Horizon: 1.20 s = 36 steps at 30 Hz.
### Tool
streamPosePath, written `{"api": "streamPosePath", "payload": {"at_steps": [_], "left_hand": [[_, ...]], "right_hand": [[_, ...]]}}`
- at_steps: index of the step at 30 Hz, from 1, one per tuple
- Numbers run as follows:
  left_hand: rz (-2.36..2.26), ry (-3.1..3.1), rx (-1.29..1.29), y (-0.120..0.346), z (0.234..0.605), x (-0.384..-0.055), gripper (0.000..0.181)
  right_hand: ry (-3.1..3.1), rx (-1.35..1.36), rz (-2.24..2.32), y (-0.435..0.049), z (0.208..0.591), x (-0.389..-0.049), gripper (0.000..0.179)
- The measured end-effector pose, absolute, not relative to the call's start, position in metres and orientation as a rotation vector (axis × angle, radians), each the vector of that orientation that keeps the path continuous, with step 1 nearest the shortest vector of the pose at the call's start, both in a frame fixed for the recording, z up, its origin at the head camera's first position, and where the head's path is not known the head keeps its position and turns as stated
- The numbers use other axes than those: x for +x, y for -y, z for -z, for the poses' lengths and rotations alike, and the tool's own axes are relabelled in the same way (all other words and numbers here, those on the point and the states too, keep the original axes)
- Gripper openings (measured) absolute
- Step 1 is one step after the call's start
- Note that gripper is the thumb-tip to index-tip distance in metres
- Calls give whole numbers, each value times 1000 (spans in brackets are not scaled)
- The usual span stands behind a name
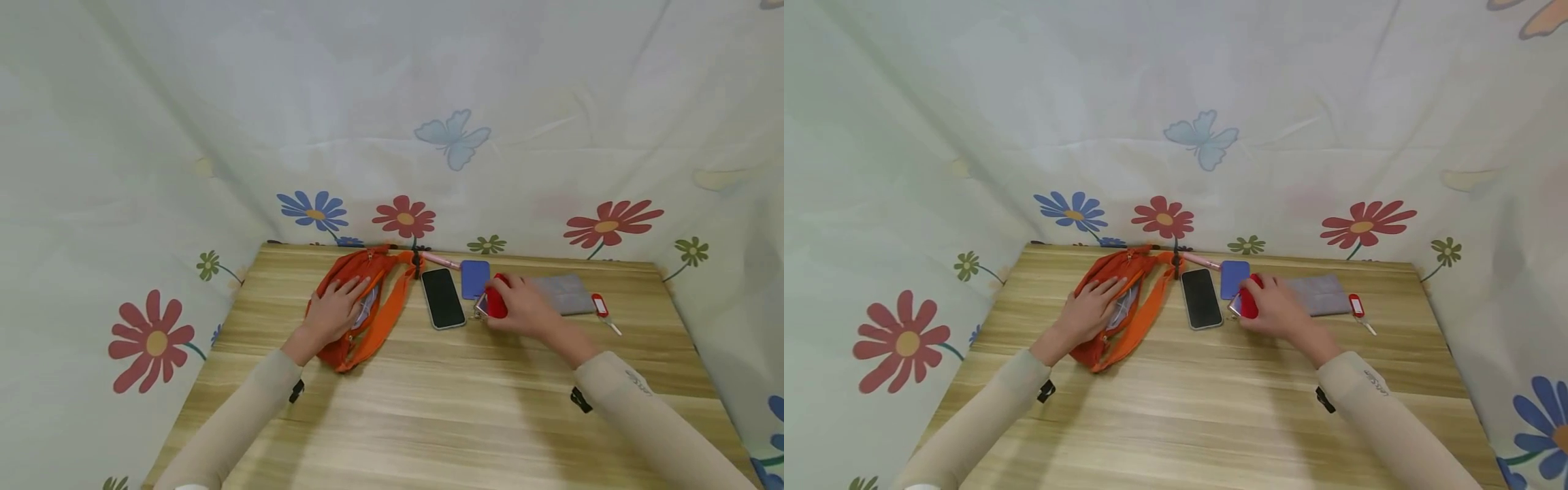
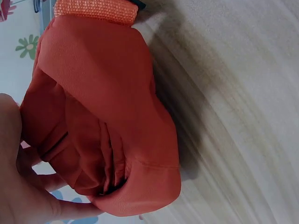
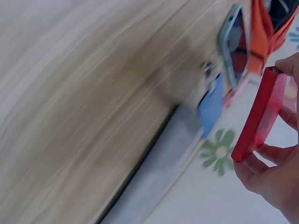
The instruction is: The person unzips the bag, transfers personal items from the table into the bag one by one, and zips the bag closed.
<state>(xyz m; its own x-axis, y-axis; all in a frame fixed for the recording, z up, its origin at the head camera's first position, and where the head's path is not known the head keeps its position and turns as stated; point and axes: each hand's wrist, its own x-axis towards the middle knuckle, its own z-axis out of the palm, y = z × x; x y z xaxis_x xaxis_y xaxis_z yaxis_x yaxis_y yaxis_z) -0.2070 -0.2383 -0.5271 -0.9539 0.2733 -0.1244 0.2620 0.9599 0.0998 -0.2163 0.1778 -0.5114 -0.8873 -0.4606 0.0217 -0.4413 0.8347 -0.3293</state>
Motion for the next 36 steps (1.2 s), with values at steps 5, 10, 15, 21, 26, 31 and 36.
{"api": "streamPosePath", "payload": {"at_steps": [5, 10, 15, 21, 26, 31, 36], "left_hand": [[-119, -3005, 429, 239, 525, -209, 56], [-157, -3035, 392, 238, 520, -212, 54], [-179, -3032, 340, 236, 514, -214, 53], [-217, -3021, 307, 232, 510, -214, 54], [-256, -3020, 291, 232, 509, -215, 54], [-240, -3032, 267, 231, 509, -217, 53], [-262, -3037, 319, 224, 511, -221, 54]], "right_hand": [[-2898, -781, 565, -148, 507, -214, 65], [-2861, -867, 565, -120, 510, -216, 61], [-2812, -953, 603, -88, 513, -219, 60], [-2768, -1053, 638, -46, 520, -228, 62], [-2761, -1120, 617, -14, 527, -239, 62], [-2733, -1254, 531, 15, 536, -252, 63], [-2766, -1338, 439, 33, 544, -265, 61]]}}
